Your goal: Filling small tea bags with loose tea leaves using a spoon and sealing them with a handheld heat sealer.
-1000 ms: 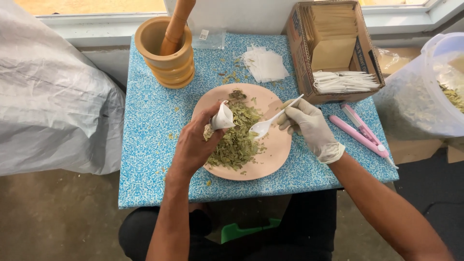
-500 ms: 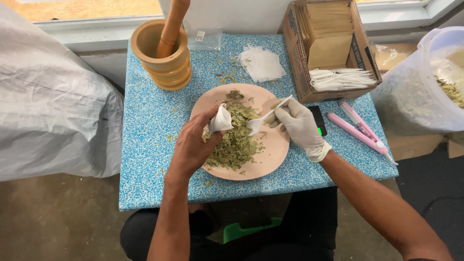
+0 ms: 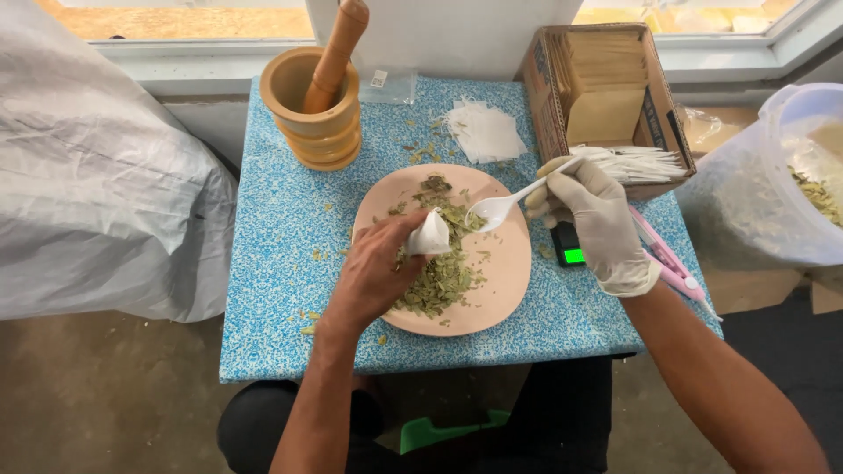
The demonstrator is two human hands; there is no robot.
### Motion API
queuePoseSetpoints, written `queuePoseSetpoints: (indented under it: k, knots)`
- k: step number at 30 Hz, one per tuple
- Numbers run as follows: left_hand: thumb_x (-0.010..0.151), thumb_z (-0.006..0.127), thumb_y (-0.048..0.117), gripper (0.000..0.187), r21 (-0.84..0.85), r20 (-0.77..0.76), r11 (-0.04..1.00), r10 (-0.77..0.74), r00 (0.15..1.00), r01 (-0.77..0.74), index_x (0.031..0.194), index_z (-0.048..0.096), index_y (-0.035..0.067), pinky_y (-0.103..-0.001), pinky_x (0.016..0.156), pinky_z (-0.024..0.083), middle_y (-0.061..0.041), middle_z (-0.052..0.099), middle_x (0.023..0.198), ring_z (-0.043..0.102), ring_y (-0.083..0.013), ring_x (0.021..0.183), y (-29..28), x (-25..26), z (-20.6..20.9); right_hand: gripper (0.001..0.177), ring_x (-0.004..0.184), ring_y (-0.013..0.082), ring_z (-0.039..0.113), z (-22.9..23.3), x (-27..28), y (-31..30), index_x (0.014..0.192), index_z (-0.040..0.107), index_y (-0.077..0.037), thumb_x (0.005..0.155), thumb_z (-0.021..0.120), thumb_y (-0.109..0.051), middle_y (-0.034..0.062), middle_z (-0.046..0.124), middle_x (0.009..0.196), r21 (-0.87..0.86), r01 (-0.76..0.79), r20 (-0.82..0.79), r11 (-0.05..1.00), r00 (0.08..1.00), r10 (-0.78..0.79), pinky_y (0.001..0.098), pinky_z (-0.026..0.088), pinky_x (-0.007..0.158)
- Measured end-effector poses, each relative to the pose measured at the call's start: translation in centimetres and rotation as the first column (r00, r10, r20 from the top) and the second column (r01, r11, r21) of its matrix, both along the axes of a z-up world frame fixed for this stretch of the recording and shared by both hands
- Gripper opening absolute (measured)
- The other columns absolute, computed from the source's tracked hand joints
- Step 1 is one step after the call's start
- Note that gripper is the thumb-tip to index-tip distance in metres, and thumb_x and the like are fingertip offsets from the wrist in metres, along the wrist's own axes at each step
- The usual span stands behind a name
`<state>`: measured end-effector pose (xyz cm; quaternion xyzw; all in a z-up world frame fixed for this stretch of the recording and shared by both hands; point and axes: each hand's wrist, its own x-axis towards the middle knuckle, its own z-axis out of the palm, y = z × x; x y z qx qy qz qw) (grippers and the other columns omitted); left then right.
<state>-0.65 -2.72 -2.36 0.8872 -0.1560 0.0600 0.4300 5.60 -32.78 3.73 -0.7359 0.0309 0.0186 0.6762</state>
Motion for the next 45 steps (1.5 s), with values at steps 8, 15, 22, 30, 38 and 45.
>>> queuePoseSetpoints:
  k: [8, 15, 22, 30, 38, 45]
  knots:
    - [0.094, 0.083, 0.019, 0.062, 0.013, 0.051, 1.0, -0.01, 0.999, 0.01, 0.154, 0.067, 0.019, -0.053, 0.117, 0.047, -0.007, 0.079, 0.145, 0.07, -0.0316, 0.139, -0.7, -0.1, -1.0, 0.012, 0.078, 0.0212, 0.083, 3.3, -1.5, 3.4, 0.119, 0.072, -0.002, 0.111, 0.064, -0.007, 0.0181, 0.081, 0.083, -0.058, -0.132, 0.147, 0.989, 0.979, 0.14, 0.0214, 0.058, 0.06]
    - [0.098, 0.083, 0.022, 0.058, -0.013, 0.013, 1.0, 0.014, 1.0, -0.014, 0.153, 0.067, 0.017, -0.051, 0.121, 0.044, -0.008, 0.082, 0.139, 0.074, -0.0279, 0.134, -0.9, -0.1, -1.0, 0.015, 0.07, 0.0188, 0.078, 6.4, -4.3, 4.9, 0.117, 0.082, -0.01, 0.106, 0.076, -0.002, 0.0079, 0.082, 0.079, -0.496, -0.058, 0.492, 0.866, 0.803, 0.336, 0.0297, 0.062, 0.069]
    - [0.098, 0.08, 0.013, 0.056, -0.033, -0.058, 0.999, 0.042, 0.997, -0.044, 0.152, 0.064, 0.011, -0.06, 0.121, 0.043, -0.021, 0.082, 0.13, 0.075, -0.0387, 0.131, 0.5, -0.2, 0.9, 0.012, 0.065, 0.0165, 0.071, 2.3, -4.3, 1.0, 0.118, 0.078, -0.005, 0.111, 0.069, 0.0, 0.0087, 0.075, 0.073, -0.404, -0.028, 0.472, 0.914, 0.85, 0.234, 0.03, 0.059, 0.072]
    - [0.096, 0.087, 0.016, 0.059, -0.106, 0.064, 0.988, 0.118, 0.991, -0.111, 0.149, 0.066, 0.005, -0.058, 0.121, 0.042, -0.023, 0.083, 0.121, 0.077, -0.0402, 0.128, 0.7, -0.3, 1.1, 0.016, 0.074, 0.0167, 0.07, -4.5, -5.8, 0.7, 0.112, 0.078, -0.006, 0.106, 0.064, -0.004, 0.0118, 0.078, 0.075, -0.248, -0.023, 0.048, 0.968, 0.998, 0.036, 0.0304, 0.057, 0.069]
    - [0.096, 0.088, 0.019, 0.064, -0.084, 0.046, 0.992, 0.098, 0.994, -0.094, 0.155, 0.065, 0.011, -0.056, 0.122, 0.042, -0.018, 0.084, 0.119, 0.075, -0.0367, 0.132, 0.4, -0.2, 0.2, 0.015, 0.078, 0.0215, 0.082, -6.6, -4.5, 1.7, 0.117, 0.075, -0.004, 0.108, 0.063, -0.007, 0.0173, 0.082, 0.083, -0.006, -0.053, -0.05, 0.999, 0.997, 0.052, 0.0238, 0.059, 0.056]
    - [0.096, 0.087, 0.021, 0.061, -0.069, 0.038, 0.993, 0.096, 0.995, -0.093, 0.153, 0.068, 0.012, -0.055, 0.122, 0.042, -0.017, 0.084, 0.119, 0.073, -0.0352, 0.134, 0.3, -0.1, -0.2, 0.015, 0.083, 0.0231, 0.083, -4.8, -3.2, 0.2, 0.12, 0.07, -0.001, 0.112, 0.061, -0.01, 0.0176, 0.081, 0.089, -0.043, 0.006, -0.015, 0.999, 1.0, -0.006, 0.0285, 0.065, 0.063]
